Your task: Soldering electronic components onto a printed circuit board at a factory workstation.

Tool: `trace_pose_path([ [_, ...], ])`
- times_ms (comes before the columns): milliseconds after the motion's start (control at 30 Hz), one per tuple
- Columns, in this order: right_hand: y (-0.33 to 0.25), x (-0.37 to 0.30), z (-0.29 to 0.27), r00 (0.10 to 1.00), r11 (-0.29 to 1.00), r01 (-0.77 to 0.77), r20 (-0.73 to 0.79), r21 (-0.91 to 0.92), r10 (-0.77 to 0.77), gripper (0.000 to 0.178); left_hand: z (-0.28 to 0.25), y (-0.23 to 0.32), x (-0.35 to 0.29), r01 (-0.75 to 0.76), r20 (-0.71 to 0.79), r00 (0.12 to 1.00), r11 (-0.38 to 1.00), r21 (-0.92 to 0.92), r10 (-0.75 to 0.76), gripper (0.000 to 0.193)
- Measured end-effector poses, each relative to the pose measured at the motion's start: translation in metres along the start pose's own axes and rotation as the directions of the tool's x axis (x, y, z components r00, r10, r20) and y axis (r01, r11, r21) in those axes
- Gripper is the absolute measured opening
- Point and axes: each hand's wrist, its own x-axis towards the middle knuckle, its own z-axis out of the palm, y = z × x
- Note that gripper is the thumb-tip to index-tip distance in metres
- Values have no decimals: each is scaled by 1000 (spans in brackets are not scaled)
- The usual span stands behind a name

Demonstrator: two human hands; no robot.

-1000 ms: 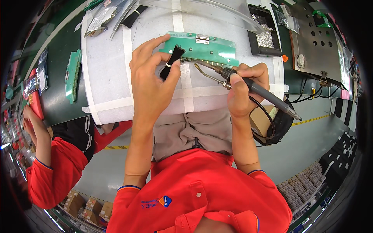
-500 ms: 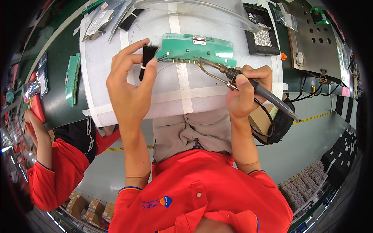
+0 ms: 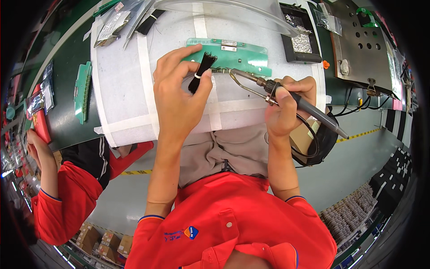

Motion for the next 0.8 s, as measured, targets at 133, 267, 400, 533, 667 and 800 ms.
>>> trace_pose_path([
  [133,1,-1,-1,999,1000,-18,26,-21,18,15,1,-1,1,-19,-3,1000,1000,23,19,8],
  [267,0,-1,0,999,999,-19,42,-33,21,15,2,0,0,-14,-9,1000,999,29,14,8],
  [400,1,-1,0,999,1000,-5,48,-22,6,14,2,0,0,-15,-6,1000,999,33,15,8],
  [533,-1,0,2,998,999,-16,59,-28,18,14,1,0,0,-20,-7,1000,999,44,20,8],
  [667,-1,-1,5,998,999,-41,41,-7,41,15,2,0,0,-22,-7,1000,999,47,22,8],
  [800,0,0,3,996,1000,-31,78,5,30,16,2,-1,0,-24,-3,1000,999,41,24,8],
])
